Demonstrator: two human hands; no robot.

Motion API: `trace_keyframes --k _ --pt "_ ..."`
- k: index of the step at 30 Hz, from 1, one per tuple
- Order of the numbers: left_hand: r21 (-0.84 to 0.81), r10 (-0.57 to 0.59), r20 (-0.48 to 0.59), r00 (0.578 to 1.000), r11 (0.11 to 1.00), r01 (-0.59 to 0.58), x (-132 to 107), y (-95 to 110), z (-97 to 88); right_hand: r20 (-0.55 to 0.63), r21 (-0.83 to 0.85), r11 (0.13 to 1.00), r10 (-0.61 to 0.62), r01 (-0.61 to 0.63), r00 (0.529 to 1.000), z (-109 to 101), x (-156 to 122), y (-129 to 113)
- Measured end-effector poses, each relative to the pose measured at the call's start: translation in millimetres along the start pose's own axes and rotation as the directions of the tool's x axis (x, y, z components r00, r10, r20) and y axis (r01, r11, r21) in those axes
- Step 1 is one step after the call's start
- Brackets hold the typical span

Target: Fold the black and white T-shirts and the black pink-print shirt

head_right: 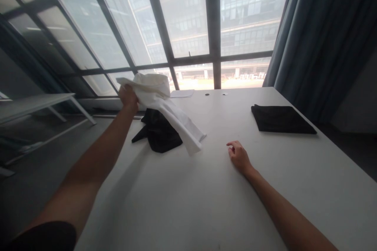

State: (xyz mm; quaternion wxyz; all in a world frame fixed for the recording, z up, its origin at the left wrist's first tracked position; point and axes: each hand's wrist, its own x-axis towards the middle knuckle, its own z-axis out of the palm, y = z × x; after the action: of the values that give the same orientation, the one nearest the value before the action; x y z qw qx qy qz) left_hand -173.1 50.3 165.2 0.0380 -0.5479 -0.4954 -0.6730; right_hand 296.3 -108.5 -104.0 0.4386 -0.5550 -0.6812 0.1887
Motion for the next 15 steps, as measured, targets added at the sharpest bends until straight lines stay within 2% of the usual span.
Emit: trace_keyframes --k 2,3,5,6,7,9,10,11,12,13,15 --pt "0.094 -0.039 -0.050 0.998 0.995 0.044 1 1 2.7 -0.004 -0.001 1.000 0.002 -0.002 1.000 0 0 0" --pt "0.159 -0.049 -0.040 0.998 0.986 0.055 -10 2 5.3 -0.004 -0.002 1.000 0.002 -0.002 1.000 0 0 -1" --pt "0.275 -0.041 0.067 0.997 0.961 0.021 -49 1 11.7 0.002 -0.005 1.000 0.001 -0.001 1.000 0 0 -1" --pt "0.507 -0.104 0.311 0.945 0.859 -0.073 -75 -1 14.8 0.009 -0.008 1.000 0.001 -0.001 1.000 0 1 -1" --pt "0.536 -0.150 0.441 0.885 0.835 -0.126 -103 -5 17.6 0.016 -0.011 1.000 0.002 -0.002 1.000 0 1 0" --pt "0.576 -0.273 0.567 0.777 0.806 -0.137 -156 -17 20.9 0.026 -0.014 1.000 0.006 -0.006 1.000 0 1 0" --pt "0.652 -0.407 0.632 0.660 0.739 -0.169 -178 -24 21.3 0.030 -0.014 1.000 0.007 -0.007 1.000 0 1 0" --pt "0.677 -0.468 0.670 0.577 0.704 -0.215 -196 -31 20.8 0.031 -0.014 1.000 0.007 -0.007 0.999 0 1 0" --pt "0.682 -0.497 0.692 0.523 0.688 -0.249 -208 -37 19.7 0.033 -0.013 1.000 0.006 -0.006 0.999 -1 1 1" --pt "0.676 -0.506 0.713 0.485 0.682 -0.281 -214 -42 18.0 0.035 -0.013 1.000 0.005 -0.005 0.999 -1 1 1" --pt "0.630 -0.453 0.752 0.479 0.708 -0.319 -211 -47 13.6 0.038 -0.013 1.000 0.006 -0.005 0.999 -1 0 0"
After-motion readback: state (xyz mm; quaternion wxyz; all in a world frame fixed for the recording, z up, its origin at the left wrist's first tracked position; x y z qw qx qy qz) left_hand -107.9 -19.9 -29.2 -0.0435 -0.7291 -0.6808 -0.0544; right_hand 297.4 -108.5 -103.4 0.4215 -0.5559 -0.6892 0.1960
